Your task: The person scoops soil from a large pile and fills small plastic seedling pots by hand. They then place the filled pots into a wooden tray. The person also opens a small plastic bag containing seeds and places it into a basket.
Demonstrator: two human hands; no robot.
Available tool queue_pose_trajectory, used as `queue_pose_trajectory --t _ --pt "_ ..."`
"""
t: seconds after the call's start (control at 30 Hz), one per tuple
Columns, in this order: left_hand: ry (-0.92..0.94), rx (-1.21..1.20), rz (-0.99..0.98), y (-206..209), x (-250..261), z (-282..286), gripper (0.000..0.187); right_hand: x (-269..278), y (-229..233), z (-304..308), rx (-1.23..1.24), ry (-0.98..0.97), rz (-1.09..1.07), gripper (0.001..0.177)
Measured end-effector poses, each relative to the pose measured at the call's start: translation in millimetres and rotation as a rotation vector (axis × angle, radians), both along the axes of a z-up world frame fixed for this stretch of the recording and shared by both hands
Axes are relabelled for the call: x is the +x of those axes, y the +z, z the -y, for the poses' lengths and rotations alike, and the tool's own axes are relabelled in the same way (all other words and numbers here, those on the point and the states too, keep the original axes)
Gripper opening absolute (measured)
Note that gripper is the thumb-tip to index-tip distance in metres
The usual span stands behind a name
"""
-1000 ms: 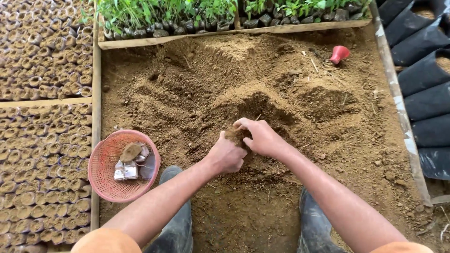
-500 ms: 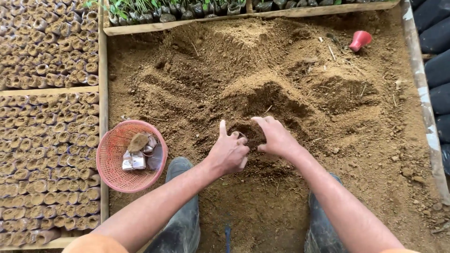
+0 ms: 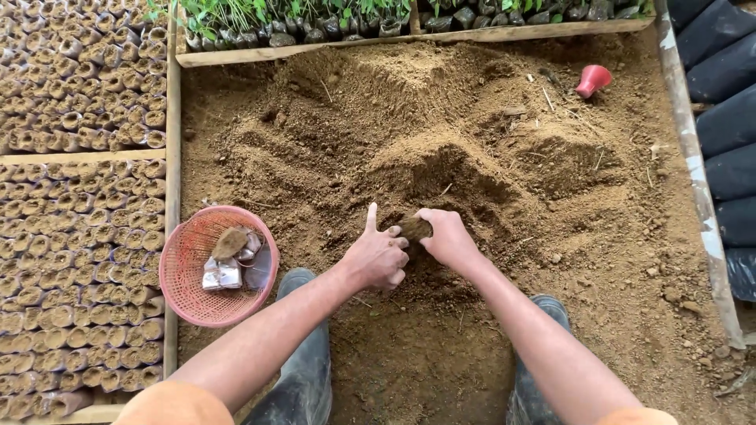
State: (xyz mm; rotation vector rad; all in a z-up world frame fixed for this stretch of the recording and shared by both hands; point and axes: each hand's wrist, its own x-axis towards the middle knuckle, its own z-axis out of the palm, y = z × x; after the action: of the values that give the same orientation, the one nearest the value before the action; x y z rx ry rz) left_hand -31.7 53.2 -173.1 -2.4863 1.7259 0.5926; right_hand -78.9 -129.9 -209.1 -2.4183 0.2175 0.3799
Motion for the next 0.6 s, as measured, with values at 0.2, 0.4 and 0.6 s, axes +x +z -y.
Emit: queue_pose_trajectory --t 0.2,0.4,0.6 --pt "0.031 -0.003 0.038 -16 2 6 0.033 4 146 -37 0.090 0.100 -0.254 0.076" --pt "0.015 0.129 0.061 45 -5 12 0.029 -9 119 -49 -0.084 0.248 -0.248 0.084" --pt "0.017 0.128 0.070 38 -5 5 0.029 6 70 -12 -0.046 0.069 -0.152 0.076"
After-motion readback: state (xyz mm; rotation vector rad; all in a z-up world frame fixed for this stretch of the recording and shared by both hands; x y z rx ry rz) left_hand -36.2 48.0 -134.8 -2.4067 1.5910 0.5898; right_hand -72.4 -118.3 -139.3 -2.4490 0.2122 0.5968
